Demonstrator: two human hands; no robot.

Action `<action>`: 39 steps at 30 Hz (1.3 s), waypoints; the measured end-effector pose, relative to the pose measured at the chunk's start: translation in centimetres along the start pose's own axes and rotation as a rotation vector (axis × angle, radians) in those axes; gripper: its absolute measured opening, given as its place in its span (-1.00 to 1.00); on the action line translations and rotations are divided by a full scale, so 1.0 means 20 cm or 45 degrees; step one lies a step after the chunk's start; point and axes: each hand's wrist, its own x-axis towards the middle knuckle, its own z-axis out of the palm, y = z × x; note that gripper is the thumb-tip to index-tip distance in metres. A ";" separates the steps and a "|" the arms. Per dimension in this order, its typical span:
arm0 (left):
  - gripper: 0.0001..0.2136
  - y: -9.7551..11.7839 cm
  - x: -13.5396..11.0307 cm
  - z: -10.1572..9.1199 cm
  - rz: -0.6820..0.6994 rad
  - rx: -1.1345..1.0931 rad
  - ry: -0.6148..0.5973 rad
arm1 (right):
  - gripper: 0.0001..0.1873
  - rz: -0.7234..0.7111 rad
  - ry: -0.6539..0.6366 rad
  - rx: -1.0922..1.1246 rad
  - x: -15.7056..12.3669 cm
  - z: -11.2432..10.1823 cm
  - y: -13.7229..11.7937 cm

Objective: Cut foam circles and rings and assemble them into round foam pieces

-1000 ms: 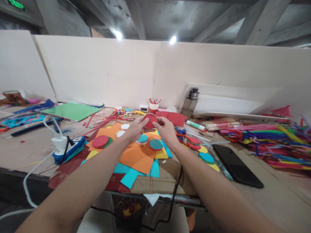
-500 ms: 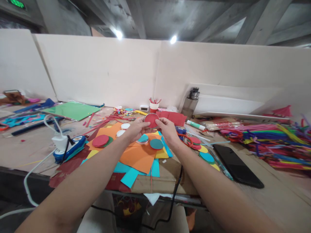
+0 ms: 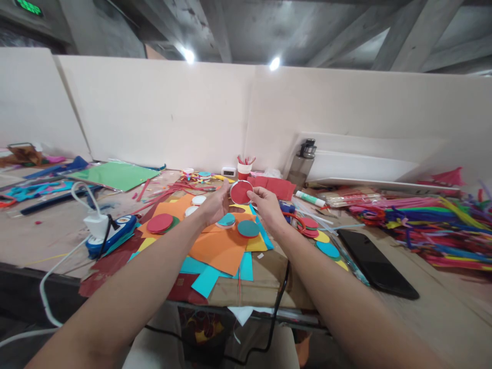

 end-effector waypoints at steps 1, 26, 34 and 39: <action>-0.54 0.00 0.00 0.00 0.006 -0.002 -0.024 | -0.71 -0.007 -0.019 -0.009 0.00 0.00 0.00; -0.38 -0.03 -0.01 0.05 0.001 -0.150 0.075 | -0.79 -0.487 0.092 -0.715 -0.08 0.05 -0.05; -0.42 -0.06 0.01 0.03 -0.008 -0.093 0.057 | -0.58 -0.774 0.119 -0.980 -0.13 0.07 -0.09; -0.47 -0.06 0.00 0.04 0.073 -0.063 0.070 | -0.68 -0.815 0.131 -1.084 -0.13 0.06 -0.09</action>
